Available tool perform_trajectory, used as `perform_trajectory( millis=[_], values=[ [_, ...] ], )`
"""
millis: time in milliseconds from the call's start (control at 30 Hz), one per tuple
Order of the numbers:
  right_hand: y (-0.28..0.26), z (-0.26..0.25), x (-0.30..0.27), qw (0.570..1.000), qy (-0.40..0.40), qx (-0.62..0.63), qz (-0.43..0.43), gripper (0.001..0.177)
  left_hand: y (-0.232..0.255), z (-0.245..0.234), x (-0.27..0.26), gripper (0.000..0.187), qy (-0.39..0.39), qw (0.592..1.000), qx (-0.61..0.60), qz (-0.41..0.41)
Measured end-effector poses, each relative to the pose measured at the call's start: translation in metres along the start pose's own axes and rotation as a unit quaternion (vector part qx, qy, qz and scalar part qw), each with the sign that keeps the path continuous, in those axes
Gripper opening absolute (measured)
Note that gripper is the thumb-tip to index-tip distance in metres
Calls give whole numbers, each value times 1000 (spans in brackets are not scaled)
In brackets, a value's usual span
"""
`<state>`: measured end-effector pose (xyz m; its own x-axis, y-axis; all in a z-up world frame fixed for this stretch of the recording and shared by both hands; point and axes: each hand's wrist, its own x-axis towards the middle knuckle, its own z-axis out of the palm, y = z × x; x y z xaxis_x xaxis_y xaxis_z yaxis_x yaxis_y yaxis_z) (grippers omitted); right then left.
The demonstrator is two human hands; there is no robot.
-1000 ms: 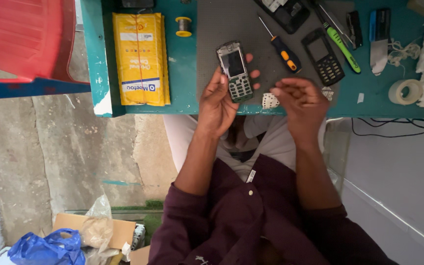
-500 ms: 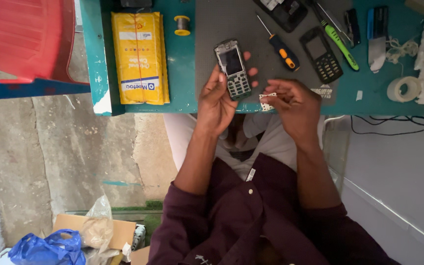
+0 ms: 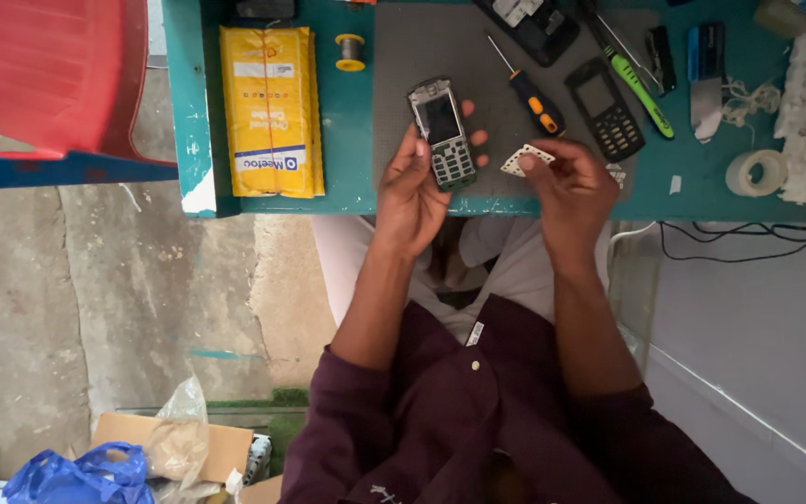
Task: The person disassembles a mobile phone, removes the battery, and then uses a screwdriver to open another phone. They handle the phone's internal components and casing throughout the process.
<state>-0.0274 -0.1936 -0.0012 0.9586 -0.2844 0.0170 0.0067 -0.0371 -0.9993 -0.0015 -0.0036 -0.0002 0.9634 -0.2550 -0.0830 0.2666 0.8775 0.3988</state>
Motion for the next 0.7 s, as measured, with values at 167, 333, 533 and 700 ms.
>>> perform_trajectory(
  millis=[167, 333, 533, 700],
  values=[
    [-8, 3, -3, 998, 9, -56, 16, 17, -2, -3, 1, 49, -8, 1000, -15, 2],
    [-19, 11, -6, 979, -36, -130, -154, 25, -4, -7, 1, 49, -13, 999, -29, 6],
    [-23, 22, -14, 913, -75, -306, -258, 18, -3, -5, -1, 48, -7, 1000, -30, 6],
    [-28, 22, -14, 879, -59, -394, -262, 14, -2, -5, -1, 48, -11, 999, -34, 5]
  ],
)
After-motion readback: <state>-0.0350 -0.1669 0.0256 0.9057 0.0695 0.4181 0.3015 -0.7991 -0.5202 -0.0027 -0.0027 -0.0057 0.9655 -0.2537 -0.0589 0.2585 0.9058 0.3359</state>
